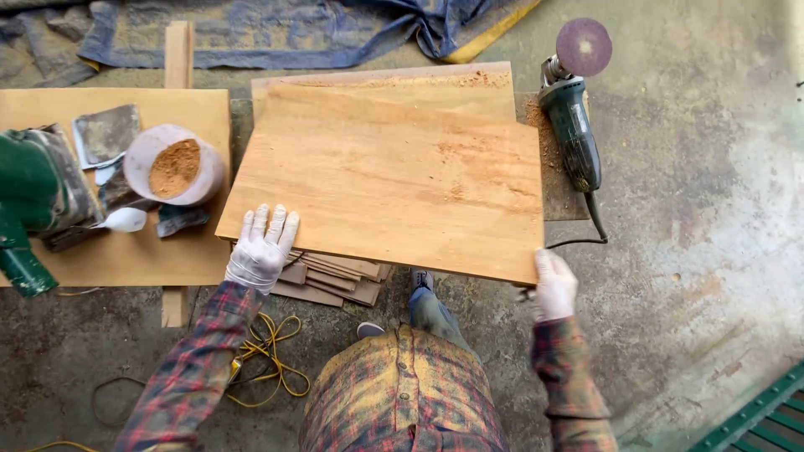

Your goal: The person squeezes liquid from a white bottle onto a crack in a wooden board, then spreads sawdust from a container over the wet area using a small sponge pad, working the sawdust into the crack. They flip the board over to reach the other side and repeat applying liquid and spreading sawdust along the crack.

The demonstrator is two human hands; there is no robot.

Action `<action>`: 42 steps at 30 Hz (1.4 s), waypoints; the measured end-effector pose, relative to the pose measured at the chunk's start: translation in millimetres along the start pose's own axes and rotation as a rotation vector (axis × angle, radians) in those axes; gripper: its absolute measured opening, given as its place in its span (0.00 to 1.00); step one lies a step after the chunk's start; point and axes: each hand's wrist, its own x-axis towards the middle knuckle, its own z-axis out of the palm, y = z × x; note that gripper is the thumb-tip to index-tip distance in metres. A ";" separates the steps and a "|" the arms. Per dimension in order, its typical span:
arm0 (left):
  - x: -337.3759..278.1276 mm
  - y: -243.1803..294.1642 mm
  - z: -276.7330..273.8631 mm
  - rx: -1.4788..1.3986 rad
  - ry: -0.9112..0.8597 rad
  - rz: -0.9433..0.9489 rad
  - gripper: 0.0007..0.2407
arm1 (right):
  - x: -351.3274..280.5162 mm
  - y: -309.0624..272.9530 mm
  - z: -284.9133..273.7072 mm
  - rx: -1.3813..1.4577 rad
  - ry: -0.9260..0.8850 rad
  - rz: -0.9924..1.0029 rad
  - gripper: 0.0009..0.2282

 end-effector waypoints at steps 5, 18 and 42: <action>53.7 -28.9 -94.3 -0.202 0.120 0.072 0.18 | -19.4 -99.3 -29.9 -0.090 -0.154 -0.214 0.18; 259.8 -129.6 -49.0 -0.222 0.011 -0.212 0.29 | 133.0 -259.1 33.7 -0.062 -0.343 -0.403 0.22; 229.5 -148.3 27.4 -1.757 0.759 -0.828 0.25 | 171.2 -229.1 60.6 0.282 -0.446 -0.868 0.20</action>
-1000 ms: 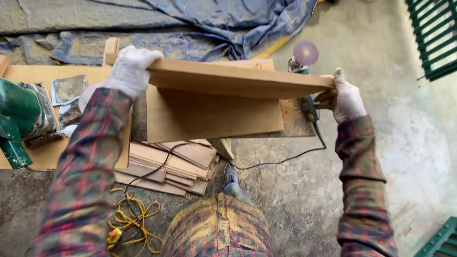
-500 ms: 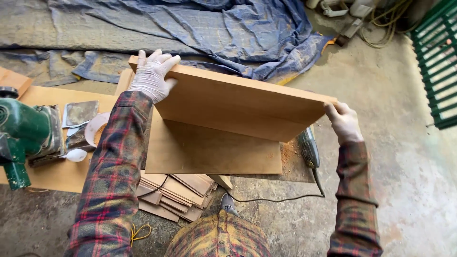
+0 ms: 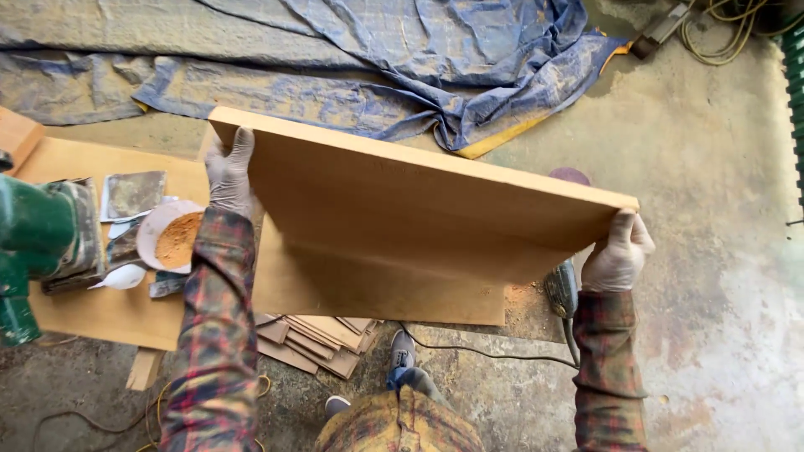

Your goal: The person squeezes liquid from a white bottle onto a crack in a wooden board, then spreads sawdust from a container over the wet area using a small sponge pad, working the sawdust into the crack. They flip the board over to reach the other side and repeat applying liquid and spreading sawdust along the crack.

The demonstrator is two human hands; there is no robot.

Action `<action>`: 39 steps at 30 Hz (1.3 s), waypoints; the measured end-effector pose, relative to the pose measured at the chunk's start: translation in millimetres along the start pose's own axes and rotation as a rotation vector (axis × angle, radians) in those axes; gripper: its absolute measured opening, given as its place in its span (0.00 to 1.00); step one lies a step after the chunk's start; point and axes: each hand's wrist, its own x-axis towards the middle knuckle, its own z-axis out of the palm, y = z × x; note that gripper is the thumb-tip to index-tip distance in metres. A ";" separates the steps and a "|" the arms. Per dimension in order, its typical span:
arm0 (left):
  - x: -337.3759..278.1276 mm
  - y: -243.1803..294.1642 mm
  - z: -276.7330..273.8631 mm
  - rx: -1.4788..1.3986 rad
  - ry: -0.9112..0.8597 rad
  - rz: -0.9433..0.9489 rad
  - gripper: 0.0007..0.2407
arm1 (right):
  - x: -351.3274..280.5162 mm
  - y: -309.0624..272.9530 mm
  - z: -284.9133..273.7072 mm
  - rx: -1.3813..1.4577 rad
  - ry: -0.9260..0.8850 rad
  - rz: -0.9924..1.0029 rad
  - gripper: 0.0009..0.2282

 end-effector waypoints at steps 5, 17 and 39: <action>-11.1 -25.4 -2.3 0.505 0.249 -0.281 0.26 | 41.0 63.0 -25.1 -0.191 0.111 0.292 0.18; -40.9 -104.7 -35.7 0.837 0.558 -0.431 0.25 | 40.1 192.0 -17.3 -1.017 -0.134 0.585 0.24; -230.5 18.5 -4.5 1.148 0.199 0.084 0.08 | -46.0 112.7 125.4 -1.062 -0.429 -0.080 0.08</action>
